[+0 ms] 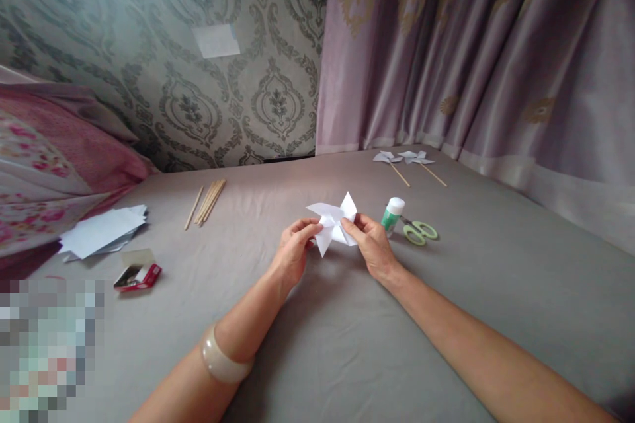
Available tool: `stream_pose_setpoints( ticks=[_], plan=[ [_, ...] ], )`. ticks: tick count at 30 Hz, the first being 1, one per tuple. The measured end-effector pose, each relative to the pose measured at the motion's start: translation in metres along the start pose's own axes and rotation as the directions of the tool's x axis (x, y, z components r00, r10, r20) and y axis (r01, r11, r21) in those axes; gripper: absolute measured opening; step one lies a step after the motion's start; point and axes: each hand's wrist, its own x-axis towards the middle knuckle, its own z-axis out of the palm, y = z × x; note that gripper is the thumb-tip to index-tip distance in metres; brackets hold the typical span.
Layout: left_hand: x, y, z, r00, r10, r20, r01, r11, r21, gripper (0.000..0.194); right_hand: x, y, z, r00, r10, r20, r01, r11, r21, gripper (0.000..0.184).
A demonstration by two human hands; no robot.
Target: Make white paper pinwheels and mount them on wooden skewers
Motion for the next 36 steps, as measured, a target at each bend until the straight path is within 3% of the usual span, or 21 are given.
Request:
stream_pose_setpoints(
  ticks=[9, 26, 36],
  plan=[
    [-0.004, -0.001, 0.003, 0.992, -0.042, 0.122, 0.039, 0.999, 0.029, 0.027, -0.002, -0.001, 0.000, 0.999, 0.034, 0.001, -0.034, 0.999, -0.022, 0.036],
    [-0.008, 0.000, 0.006, 0.995, -0.071, 0.072, 0.061, 0.988, 0.141, 0.024, -0.007, -0.004, 0.002, 0.998, -0.014, 0.067, 0.024, 0.988, -0.155, 0.035],
    [-0.007, 0.000, 0.005, 0.998, -0.063, 0.013, 0.061, 0.993, 0.098, 0.018, -0.013, -0.016, 0.004, 0.986, 0.017, 0.164, 0.009, 0.988, -0.153, 0.027]
  ],
)
